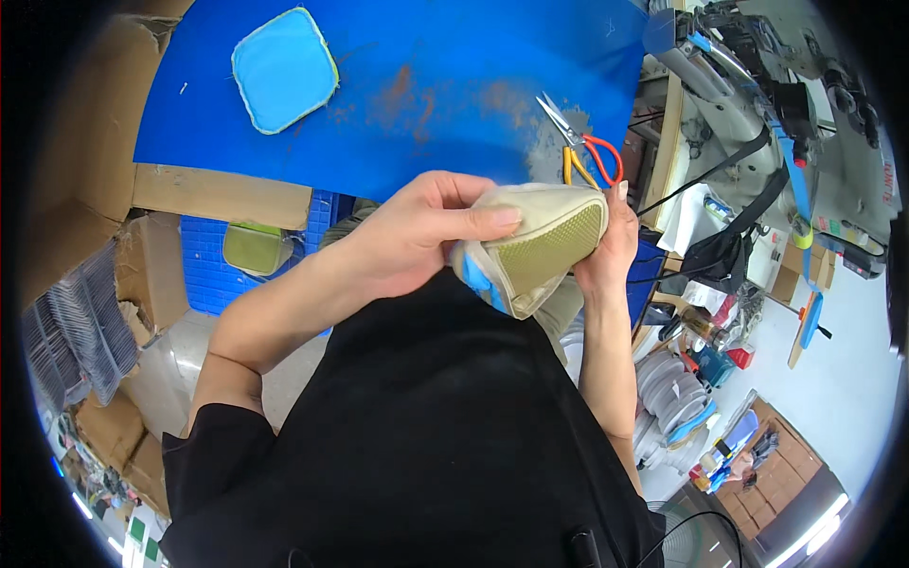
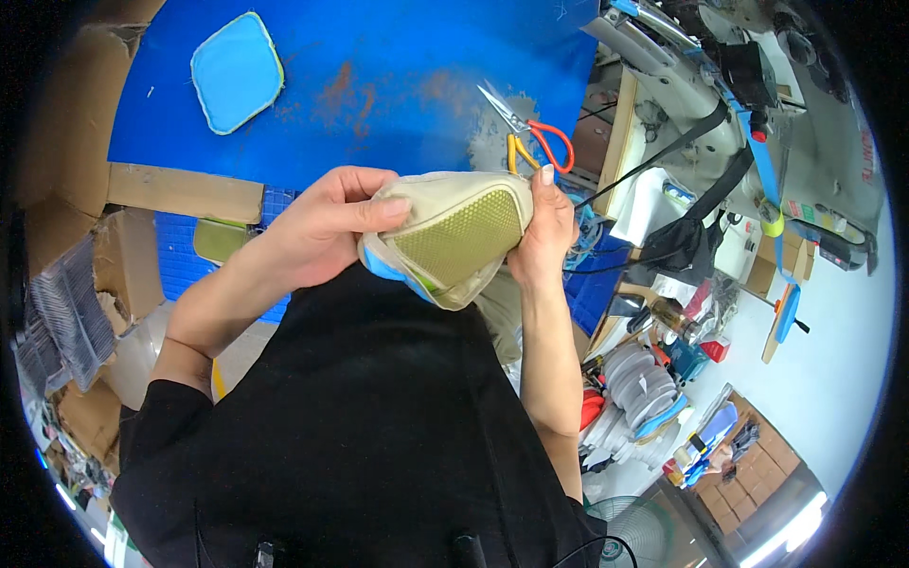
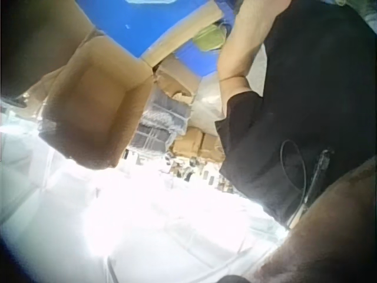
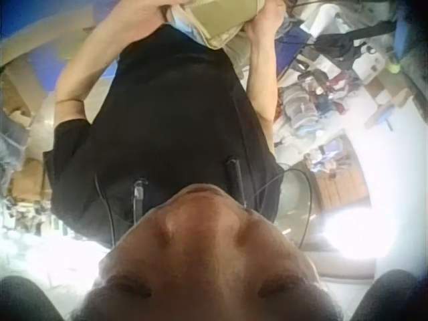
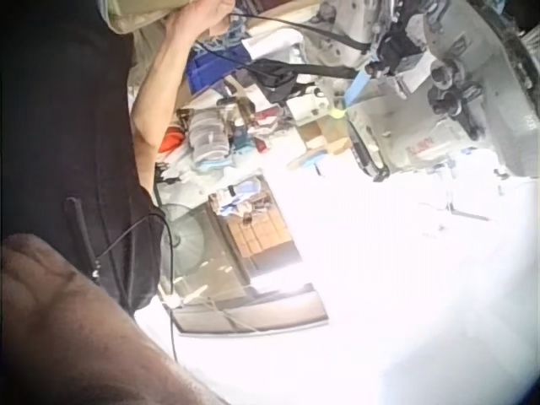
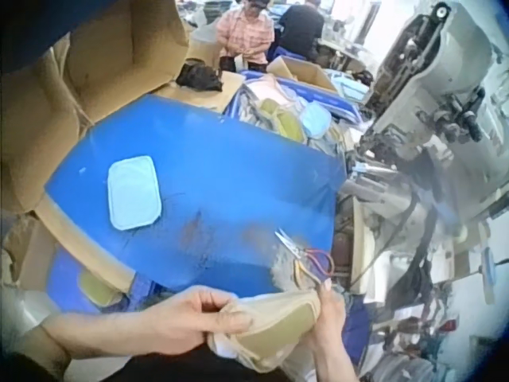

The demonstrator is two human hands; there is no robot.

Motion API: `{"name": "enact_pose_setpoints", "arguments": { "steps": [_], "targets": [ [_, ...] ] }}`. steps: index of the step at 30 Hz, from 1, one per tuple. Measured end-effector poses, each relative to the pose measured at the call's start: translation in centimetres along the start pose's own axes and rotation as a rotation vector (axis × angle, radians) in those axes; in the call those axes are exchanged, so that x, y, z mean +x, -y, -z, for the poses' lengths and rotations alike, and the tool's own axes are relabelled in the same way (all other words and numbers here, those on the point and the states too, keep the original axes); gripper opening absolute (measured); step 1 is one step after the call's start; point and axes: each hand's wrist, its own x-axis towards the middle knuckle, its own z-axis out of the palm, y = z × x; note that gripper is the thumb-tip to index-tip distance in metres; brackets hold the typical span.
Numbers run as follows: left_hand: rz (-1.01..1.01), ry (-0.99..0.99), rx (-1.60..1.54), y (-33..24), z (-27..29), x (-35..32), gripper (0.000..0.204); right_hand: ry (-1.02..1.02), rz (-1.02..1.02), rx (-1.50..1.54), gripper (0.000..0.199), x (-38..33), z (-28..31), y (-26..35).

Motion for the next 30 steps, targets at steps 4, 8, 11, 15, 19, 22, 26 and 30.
{"name": "enact_pose_setpoints", "arguments": {
  "steps": [4,8,11,15,19,22,26,30],
  "targets": [
    [0.056,0.000,-0.210,-0.4,-0.6,-0.2,0.027,0.015,0.007,0.001,0.044,0.4,-0.7,-0.1],
    [0.076,0.034,-0.238,-0.8,-0.6,-0.4,0.028,0.031,0.029,-0.016,0.046,0.6,-0.6,-0.4],
    [0.083,0.034,-0.237,-1.0,-0.6,-0.3,0.027,0.048,0.029,-0.009,0.046,0.7,-0.7,-0.5],
    [-0.031,0.011,-0.034,-0.2,0.7,0.2,0.021,0.036,0.037,-0.112,0.041,0.8,1.0,-0.8],
    [-0.179,-0.103,0.647,-3.7,1.1,0.5,0.029,0.199,0.249,-0.661,0.040,0.6,-0.5,0.6],
    [-0.206,0.002,0.987,-5.7,0.4,0.4,0.024,0.205,0.354,-0.925,0.040,-0.7,-4.4,2.1],
    [-0.448,-0.212,1.030,-6.4,2.5,0.6,0.017,0.213,0.406,-0.988,0.032,-1.8,-6.8,2.5],
    [-0.814,-0.579,1.307,-5.9,6.7,1.5,0.024,0.377,0.517,-1.203,0.022,-2.6,-7.4,2.3]
  ]
}}
